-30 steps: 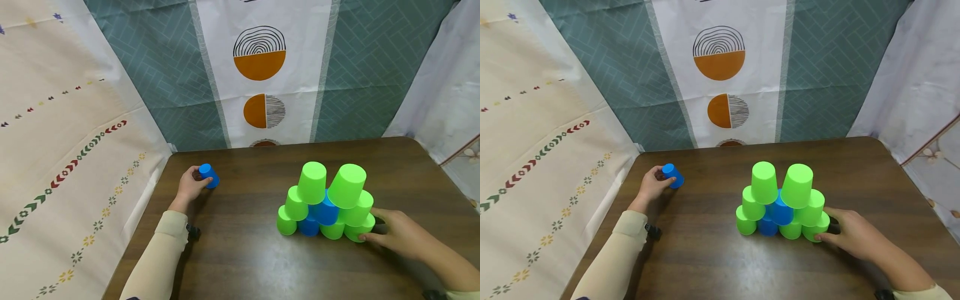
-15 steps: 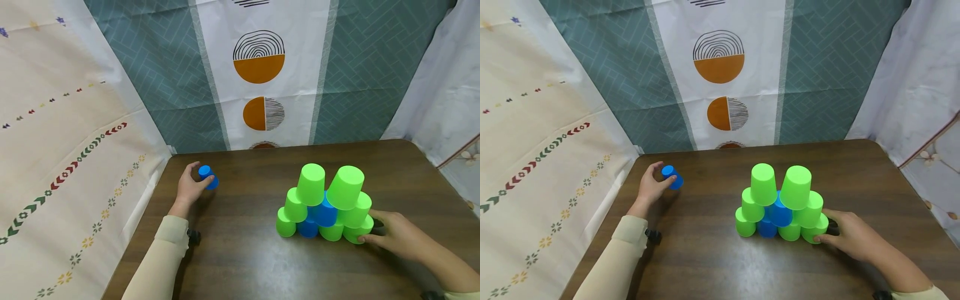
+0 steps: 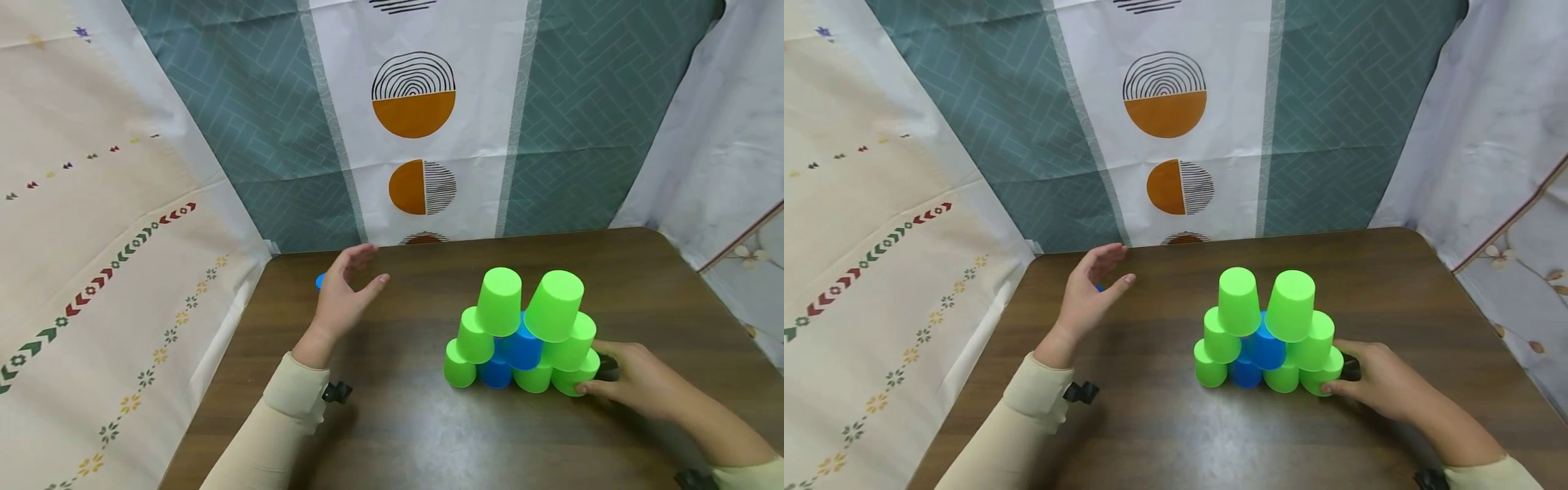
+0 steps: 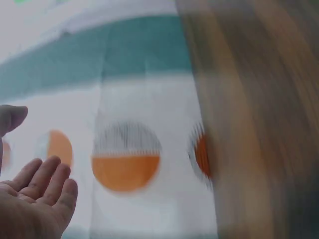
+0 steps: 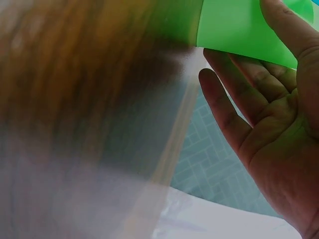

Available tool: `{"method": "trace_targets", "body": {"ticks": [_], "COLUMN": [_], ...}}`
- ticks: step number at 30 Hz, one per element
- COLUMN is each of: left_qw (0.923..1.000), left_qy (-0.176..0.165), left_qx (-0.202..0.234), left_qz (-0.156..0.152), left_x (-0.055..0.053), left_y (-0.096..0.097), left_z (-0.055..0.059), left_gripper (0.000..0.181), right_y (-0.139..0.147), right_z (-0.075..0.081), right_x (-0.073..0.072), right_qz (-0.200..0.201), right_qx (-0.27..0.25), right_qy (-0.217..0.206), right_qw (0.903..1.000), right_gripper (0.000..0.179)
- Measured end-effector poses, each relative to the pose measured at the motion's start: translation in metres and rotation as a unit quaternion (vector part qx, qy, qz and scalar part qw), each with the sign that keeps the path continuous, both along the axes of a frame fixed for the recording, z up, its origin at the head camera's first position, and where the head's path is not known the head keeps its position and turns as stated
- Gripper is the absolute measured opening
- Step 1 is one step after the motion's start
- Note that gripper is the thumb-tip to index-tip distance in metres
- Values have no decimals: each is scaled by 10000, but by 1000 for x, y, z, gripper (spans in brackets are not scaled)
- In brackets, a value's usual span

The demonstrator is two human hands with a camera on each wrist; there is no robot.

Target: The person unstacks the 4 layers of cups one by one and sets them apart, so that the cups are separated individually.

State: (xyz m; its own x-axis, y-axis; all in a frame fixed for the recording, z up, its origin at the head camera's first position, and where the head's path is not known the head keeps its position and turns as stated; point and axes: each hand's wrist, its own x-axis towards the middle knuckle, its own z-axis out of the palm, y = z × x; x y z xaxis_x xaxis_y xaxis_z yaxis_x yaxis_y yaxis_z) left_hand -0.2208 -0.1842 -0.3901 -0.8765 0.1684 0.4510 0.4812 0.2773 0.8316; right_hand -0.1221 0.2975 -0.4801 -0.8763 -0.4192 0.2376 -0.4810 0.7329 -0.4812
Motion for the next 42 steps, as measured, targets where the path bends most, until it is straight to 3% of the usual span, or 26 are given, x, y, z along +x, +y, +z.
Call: {"method": "trace_targets", "body": {"ticks": [5, 9, 14, 25, 37, 42], "left_qw": [9968, 9899, 9814, 9702, 9711, 9728], "left_qy": [-136, -79, -79, -527, -676, -530], "left_qx": [-42, -116, -254, -303, -477, -482], "left_qz": [-790, -1411, -1900, -2345, -2239, -2205], "left_x": [17, 26, 32, 43, 45, 45], "left_y": [37, 64, 88, 111, 122, 126], "left_z": [12, 19, 26, 27, 24, 23], "left_gripper": [56, 59, 63, 66, 63, 58], "right_y": [-1, -2, -2, -2, 0, 2], "right_z": [0, -1, 0, 0, 0, -1], "right_x": [0, 0, 0, 0, 0, 0], "right_qz": [-14, -11, 1, 51, 27, 40], "right_qx": [8, 31, 21, -20, -23, -10], "right_qy": [27, 66, 12, -43, -137, -92], "right_qw": [10000, 10000, 10000, 10000, 9999, 9999], "right_gripper": [62, 63, 64, 62, 62, 61]}}
